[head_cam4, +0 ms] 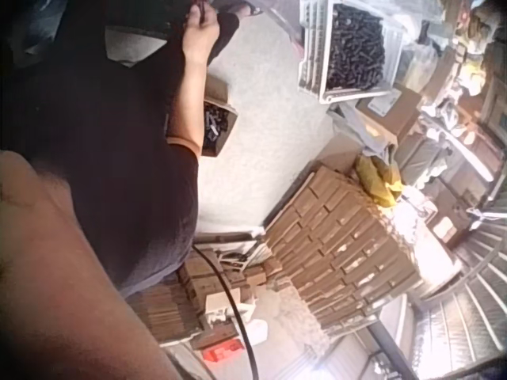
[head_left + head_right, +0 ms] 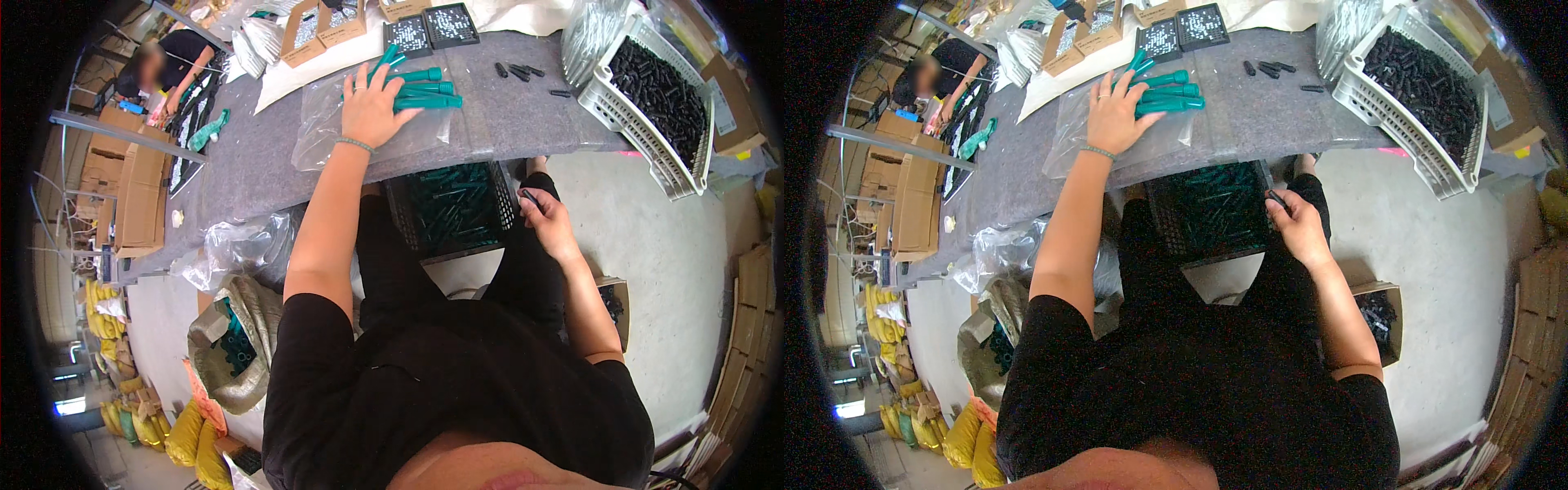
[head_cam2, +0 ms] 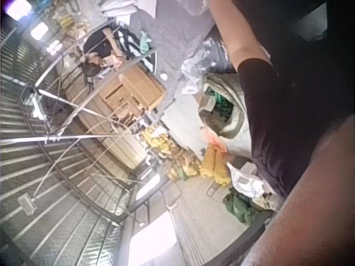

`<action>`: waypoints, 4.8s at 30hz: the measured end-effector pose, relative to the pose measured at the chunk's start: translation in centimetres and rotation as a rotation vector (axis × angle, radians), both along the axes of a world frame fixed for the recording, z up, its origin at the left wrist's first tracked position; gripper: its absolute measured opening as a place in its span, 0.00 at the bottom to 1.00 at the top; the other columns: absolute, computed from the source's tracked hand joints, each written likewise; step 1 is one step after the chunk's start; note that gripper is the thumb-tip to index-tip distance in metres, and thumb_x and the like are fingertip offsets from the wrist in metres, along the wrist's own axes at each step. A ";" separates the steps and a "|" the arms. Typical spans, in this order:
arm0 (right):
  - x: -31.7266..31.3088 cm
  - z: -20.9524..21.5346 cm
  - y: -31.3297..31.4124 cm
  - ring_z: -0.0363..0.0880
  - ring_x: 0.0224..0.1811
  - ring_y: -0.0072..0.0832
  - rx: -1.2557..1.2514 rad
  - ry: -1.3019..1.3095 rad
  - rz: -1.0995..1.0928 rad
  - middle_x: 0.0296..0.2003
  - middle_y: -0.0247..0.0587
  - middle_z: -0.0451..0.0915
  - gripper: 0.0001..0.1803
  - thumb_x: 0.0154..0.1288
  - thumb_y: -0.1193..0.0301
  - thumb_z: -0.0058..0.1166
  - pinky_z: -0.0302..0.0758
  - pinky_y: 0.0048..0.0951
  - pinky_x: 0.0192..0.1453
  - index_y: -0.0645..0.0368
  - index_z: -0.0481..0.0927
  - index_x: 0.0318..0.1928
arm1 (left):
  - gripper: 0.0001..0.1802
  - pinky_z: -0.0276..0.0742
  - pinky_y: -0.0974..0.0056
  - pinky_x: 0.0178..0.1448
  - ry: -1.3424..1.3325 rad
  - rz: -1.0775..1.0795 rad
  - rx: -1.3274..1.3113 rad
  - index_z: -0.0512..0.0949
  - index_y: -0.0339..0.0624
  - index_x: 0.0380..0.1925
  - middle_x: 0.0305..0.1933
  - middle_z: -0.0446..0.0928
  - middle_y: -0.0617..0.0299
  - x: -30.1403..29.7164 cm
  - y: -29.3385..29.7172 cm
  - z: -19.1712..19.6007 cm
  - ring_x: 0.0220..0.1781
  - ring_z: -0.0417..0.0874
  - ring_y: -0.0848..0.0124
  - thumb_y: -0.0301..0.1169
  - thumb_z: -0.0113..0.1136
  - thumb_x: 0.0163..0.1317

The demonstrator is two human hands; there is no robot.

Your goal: Assembling small black plastic components onto larger green plastic handles in a workshop.

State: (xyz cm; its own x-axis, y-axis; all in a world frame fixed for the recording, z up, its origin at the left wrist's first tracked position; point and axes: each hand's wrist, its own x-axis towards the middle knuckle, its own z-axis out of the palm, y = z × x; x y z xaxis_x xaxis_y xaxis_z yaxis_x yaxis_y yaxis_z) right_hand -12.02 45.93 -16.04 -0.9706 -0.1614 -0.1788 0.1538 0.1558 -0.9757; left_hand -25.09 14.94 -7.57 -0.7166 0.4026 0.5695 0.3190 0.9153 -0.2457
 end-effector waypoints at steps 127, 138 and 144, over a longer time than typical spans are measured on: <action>-2.9 8.3 -4.5 0.69 0.28 0.14 -0.744 -0.157 0.196 0.34 0.31 0.76 0.16 0.63 0.70 0.54 0.62 0.13 0.23 0.62 0.74 0.50 | 0.15 0.73 0.64 0.45 -0.752 -0.372 1.053 0.72 0.35 0.45 0.38 0.77 0.50 13.7 8.0 0.4 0.39 0.80 0.60 0.32 0.57 0.61; -1.8 8.8 -5.2 0.67 0.24 0.12 -0.743 -0.138 0.211 0.29 0.28 0.75 0.11 0.63 0.70 0.56 0.58 0.12 0.20 0.61 0.77 0.44 | 0.14 0.72 0.65 0.40 -0.801 -0.399 1.047 0.73 0.36 0.44 0.33 0.76 0.54 14.2 7.4 -0.1 0.33 0.77 0.66 0.31 0.58 0.60; -1.7 8.3 -5.4 0.65 0.22 0.10 -0.724 -0.160 0.189 0.29 0.26 0.75 0.09 0.61 0.71 0.58 0.56 0.12 0.19 0.59 0.78 0.41 | 0.12 0.70 0.67 0.36 -0.915 -0.355 1.180 0.75 0.37 0.40 0.28 0.75 0.56 14.3 7.4 0.6 0.29 0.74 0.70 0.34 0.56 0.62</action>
